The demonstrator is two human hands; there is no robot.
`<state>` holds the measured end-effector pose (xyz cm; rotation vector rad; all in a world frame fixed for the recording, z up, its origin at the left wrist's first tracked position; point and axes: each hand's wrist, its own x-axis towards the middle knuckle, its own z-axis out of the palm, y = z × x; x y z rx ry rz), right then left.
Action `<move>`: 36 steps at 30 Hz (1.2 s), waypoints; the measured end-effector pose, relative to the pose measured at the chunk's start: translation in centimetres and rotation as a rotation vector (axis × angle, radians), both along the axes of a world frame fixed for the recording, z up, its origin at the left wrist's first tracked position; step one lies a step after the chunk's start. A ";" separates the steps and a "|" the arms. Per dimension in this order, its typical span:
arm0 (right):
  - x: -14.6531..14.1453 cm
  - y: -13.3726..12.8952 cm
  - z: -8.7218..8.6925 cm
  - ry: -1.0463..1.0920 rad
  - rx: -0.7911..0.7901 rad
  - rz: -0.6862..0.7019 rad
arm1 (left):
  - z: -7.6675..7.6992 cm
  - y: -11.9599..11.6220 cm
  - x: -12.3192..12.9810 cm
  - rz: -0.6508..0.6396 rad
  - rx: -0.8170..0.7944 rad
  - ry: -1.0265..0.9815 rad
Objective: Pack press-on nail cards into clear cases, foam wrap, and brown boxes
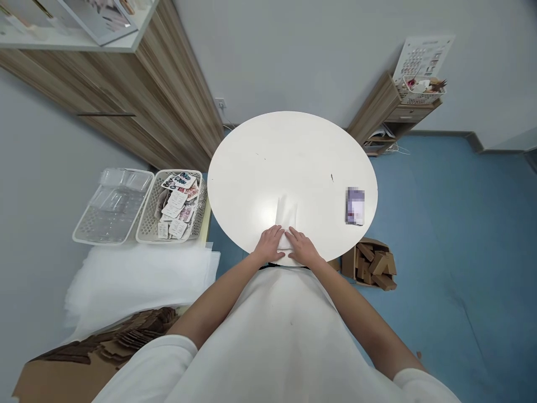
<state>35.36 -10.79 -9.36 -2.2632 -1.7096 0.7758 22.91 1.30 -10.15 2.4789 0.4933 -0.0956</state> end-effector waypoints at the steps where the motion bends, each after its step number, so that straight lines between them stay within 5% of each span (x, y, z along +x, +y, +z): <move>1: 0.0 0.2 0.0 0.005 0.002 -0.010 | 0.1 0.1 0.1 -0.002 -0.010 0.000; 8: 0.5 -0.1 1.1 0.265 0.022 -0.070 | 0.8 1.0 -0.5 -0.028 -0.168 -0.015; 15: 2.8 1.6 1.6 0.536 -0.018 -0.342 | 0.6 2.2 0.9 0.206 -0.368 -0.034; 22: 3.5 3.6 0.1 0.546 0.000 -0.515 | -0.1 2.2 1.7 0.380 -0.458 -0.031; 32: 2.3 3.7 -1.0 0.418 0.100 -0.718 | -0.4 1.7 2.3 0.379 -0.243 0.046; 36: 1.4 2.4 -1.2 0.386 0.152 -0.751 | -0.6 1.4 2.1 0.483 -0.268 0.005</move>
